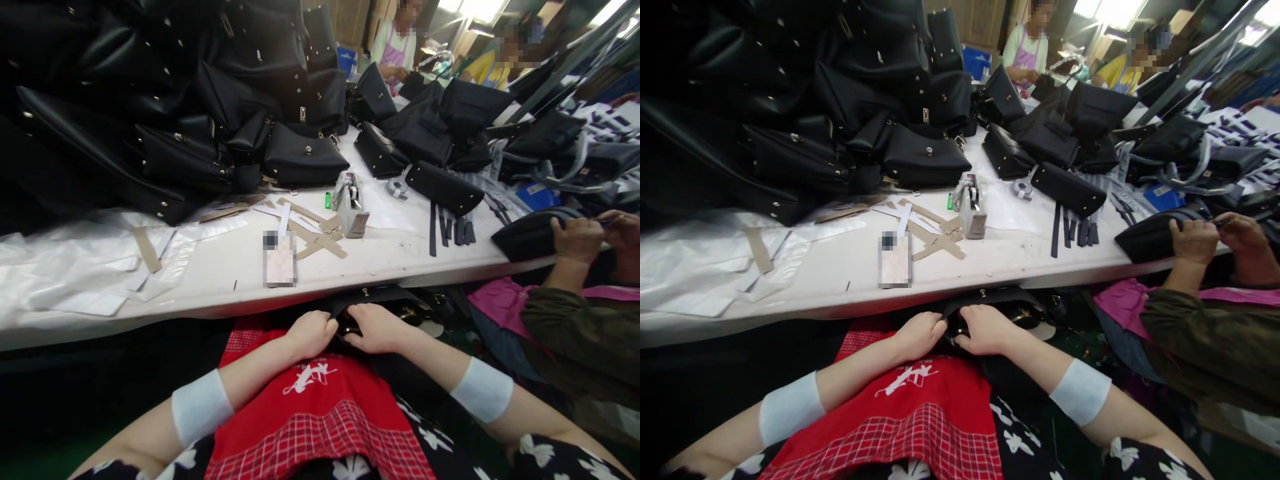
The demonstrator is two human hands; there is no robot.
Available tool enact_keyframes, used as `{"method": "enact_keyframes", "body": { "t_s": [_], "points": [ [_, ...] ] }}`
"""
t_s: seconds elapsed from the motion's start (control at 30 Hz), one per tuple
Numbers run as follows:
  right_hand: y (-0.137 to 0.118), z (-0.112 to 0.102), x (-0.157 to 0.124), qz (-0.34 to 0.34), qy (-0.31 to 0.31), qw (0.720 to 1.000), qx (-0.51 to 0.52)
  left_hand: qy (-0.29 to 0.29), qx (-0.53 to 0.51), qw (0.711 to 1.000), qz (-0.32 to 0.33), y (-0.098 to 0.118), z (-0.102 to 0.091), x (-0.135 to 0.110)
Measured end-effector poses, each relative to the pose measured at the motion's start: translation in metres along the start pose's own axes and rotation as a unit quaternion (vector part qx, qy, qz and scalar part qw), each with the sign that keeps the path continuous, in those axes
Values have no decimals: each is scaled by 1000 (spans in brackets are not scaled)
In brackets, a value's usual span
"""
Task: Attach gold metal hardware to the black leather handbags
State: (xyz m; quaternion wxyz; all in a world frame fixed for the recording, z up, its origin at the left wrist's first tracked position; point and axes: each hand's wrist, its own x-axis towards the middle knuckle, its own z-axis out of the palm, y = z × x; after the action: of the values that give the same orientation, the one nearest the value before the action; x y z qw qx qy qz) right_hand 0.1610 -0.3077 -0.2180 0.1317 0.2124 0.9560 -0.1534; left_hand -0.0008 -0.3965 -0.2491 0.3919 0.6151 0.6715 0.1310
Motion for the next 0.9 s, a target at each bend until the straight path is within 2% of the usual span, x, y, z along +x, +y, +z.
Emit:
{"method": "enact_keyframes", "body": {
  "t_s": [0.07,0.13,0.2,0.3,0.4,0.47,0.53,0.57,0.63,0.67,0.8,0.9],
  "points": [
    [0,-3,-3,-34,49,998,33,2,-9,1000,5,-6,-2,1],
    [0,-1,-3,-78,64,994,36,3,-13,1000,7,-9,-3,2],
    [-1,4,-2,-96,40,995,-4,4,-13,1000,8,-10,-2,3],
    [-2,13,0,-78,19,994,-70,4,-13,1000,8,-8,1,2],
    [-4,18,-3,-67,8,994,-90,0,-16,1000,10,-6,3,0],
    [-4,20,-8,-58,10,997,-52,-4,-20,1000,12,-7,3,-1],
    [-2,17,-13,-55,43,996,63,-8,-27,999,15,-9,2,-1],
    [1,14,-16,-48,75,986,142,-10,-30,999,17,-10,1,-1],
    [13,4,-24,-9,147,951,274,-15,-39,999,12,-13,-2,1],
    [22,-2,-29,28,176,934,308,-17,-42,999,6,-15,-2,1],
    [60,-28,-63,182,233,908,296,-22,-38,999,-13,-20,-5,4],
    [72,-35,-82,205,222,902,307,-30,-33,999,-19,-20,-8,9]
  ]
}}
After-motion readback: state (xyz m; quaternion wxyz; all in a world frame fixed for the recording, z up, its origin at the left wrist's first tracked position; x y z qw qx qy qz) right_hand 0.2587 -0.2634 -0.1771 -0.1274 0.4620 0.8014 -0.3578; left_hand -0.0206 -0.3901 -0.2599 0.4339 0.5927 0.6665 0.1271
